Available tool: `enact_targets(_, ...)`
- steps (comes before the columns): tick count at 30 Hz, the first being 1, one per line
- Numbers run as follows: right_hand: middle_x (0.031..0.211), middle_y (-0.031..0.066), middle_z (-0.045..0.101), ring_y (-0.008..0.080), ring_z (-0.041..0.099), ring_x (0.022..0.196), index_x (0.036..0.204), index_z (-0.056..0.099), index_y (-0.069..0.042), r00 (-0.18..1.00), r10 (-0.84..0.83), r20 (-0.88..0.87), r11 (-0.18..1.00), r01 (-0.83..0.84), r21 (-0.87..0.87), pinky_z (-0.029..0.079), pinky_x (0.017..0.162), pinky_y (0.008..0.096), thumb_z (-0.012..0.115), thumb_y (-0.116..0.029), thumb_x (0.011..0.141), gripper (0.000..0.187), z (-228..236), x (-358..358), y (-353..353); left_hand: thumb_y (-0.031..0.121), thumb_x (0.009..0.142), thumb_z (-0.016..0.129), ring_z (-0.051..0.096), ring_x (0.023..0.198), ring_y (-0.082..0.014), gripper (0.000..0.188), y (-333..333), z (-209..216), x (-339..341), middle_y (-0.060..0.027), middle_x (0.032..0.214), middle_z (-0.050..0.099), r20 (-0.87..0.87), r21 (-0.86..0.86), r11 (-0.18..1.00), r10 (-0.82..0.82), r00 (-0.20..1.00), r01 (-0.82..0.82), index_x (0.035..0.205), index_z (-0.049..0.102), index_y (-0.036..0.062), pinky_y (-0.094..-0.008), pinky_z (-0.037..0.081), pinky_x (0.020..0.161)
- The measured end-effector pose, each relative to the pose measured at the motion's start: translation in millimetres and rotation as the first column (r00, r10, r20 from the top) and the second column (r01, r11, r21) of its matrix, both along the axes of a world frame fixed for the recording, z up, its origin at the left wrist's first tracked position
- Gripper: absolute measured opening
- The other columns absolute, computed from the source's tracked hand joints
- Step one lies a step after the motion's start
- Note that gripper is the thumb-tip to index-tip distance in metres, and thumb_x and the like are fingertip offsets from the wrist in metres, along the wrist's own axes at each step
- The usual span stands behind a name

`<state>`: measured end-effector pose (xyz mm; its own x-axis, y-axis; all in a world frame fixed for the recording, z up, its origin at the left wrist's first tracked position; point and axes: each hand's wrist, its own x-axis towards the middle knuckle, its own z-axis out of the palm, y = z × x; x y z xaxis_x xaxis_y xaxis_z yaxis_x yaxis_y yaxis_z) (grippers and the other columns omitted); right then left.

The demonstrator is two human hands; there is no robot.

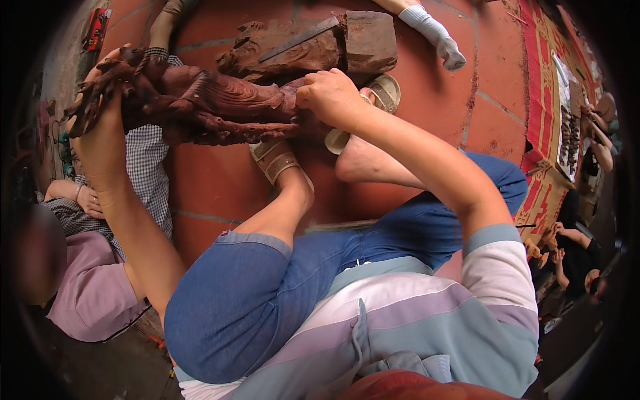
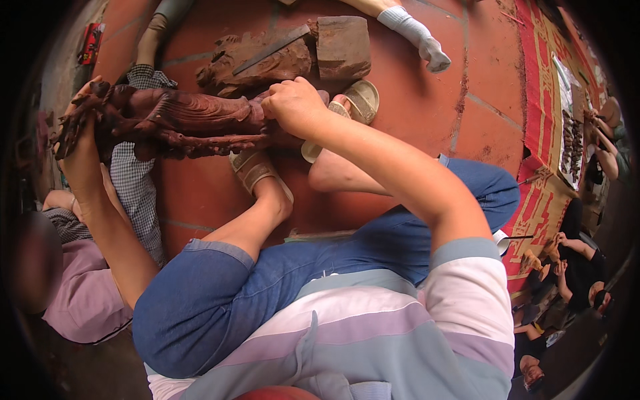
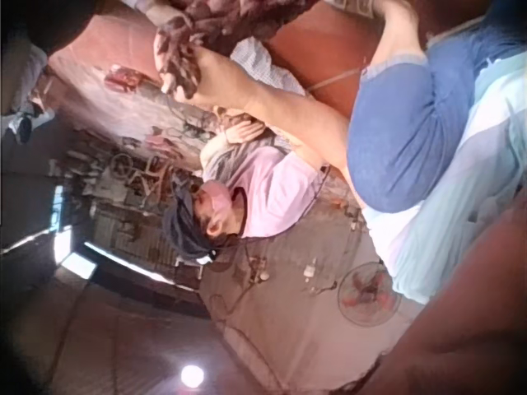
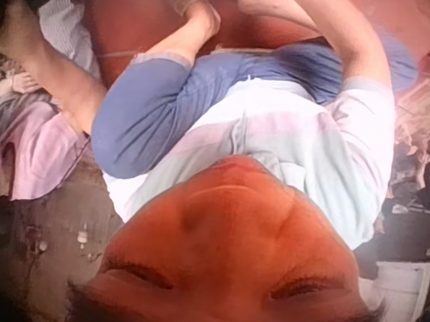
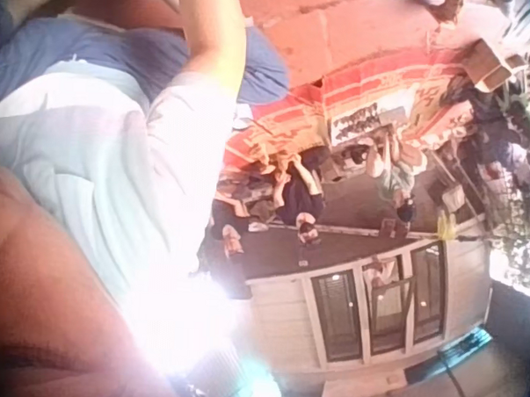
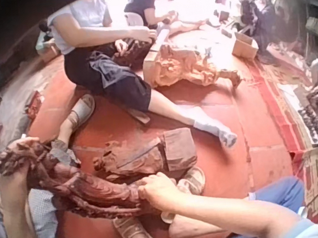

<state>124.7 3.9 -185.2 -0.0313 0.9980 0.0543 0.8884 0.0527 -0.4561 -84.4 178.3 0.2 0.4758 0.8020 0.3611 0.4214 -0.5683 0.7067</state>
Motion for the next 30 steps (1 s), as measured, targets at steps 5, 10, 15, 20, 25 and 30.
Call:
enact_targets(5,0.086,0.0039,0.066,0.0239,0.065,0.089,0.076,0.072,-0.018,0.998,0.063,0.032,0.998,-0.062,-0.009,0.044,0.074,0.0382,0.064,-0.017,0.073,0.009,5.4,2.2,12.6,0.003,0.086,0.056,0.063,0.094,-0.014,0.022,3.0,5.4,-2.9,-0.0083,0.107,0.066,-0.069,0.014,0.999,-0.037,0.997,0.038,0.106,0.064,0.0035,-0.0253,0.049,0.084)
enact_targets(10,0.081,0.0046,0.067,0.0249,0.066,0.083,0.073,0.071,-0.018,0.987,0.122,0.105,0.98,-0.103,-0.169,0.046,0.071,0.0391,0.066,-0.019,0.071,0.006,16.3,26.0,4.0,0.004,0.087,0.056,0.063,0.096,-0.0146,0.022,1.7,-1.4,-7.2,-0.0085,0.11,0.065,-0.102,0.036,0.998,-0.045,0.994,0.049,0.108,0.063,0.003,-0.0254,0.049,0.085)
enact_targets(15,0.087,0.0074,0.07,0.0178,0.066,0.079,0.09,0.073,-0.007,0.712,-0.39,-0.583,0.919,0.337,-0.204,0.051,0.071,0.0305,0.074,-0.019,0.077,0.017,29.7,70.3,-49.1,0.005,0.087,0.057,0.063,0.096,-0.0153,0.023,-7.8,11.5,-24.1,-0.0093,0.111,0.065,-0.116,0.061,0.998,-0.004,0.993,0.011,0.109,0.063,0.0021,-0.0259,0.049,0.085)
enact_targets(20,0.094,0.0055,0.072,0.0071,0.062,0.082,0.098,0.073,-0.007,0.251,-0.571,-0.781,0.785,0.443,-0.432,0.05,0.074,0.0255,0.073,-0.016,0.082,0.018,5.1,59.0,-87.4,0.006,0.088,0.057,0.064,0.096,-0.016,0.023,-4.2,0.9,-27.0,-0.01,0.112,0.065,-0.131,0.061,0.998,-0.011,0.991,0.019,0.11,0.063,0.0012,-0.0263,0.049,0.085)
enact_targets(25,0.085,0.0049,0.067,0.0214,0.064,0.082,0.09,0.074,-0.01,0.675,-0.29,-0.678,0.926,0.376,-0.021,0.05,0.074,0.0329,0.073,-0.013,0.077,0.013,-3.9,21.9,-42.2,0.008,0.089,0.058,0.064,0.096,-0.0167,0.024,-12.5,8.5,-39.4,-0.0107,0.114,0.065,-0.159,0.067,0.998,0.021,0.987,-0.011,0.111,0.063,0.0003,-0.0268,0.049,0.085)
enact_targets(30,0.084,0.0016,0.062,0.0211,0.057,0.086,0.082,0.072,-0.017,0.973,-0.058,-0.224,0.987,0.09,0.131,0.04,0.078,0.035,0.068,-0.021,0.077,0.007,-13.1,-4.3,-5.7,0.009,0.09,0.058,0.065,0.096,-0.0174,0.025,-17.3,6.5,-45.3,-0.0114,0.115,0.065,-0.16,0.064,0.998,0.026,0.987,-0.016,0.112,0.063,-0.0006,-0.0273,0.05,0.085)
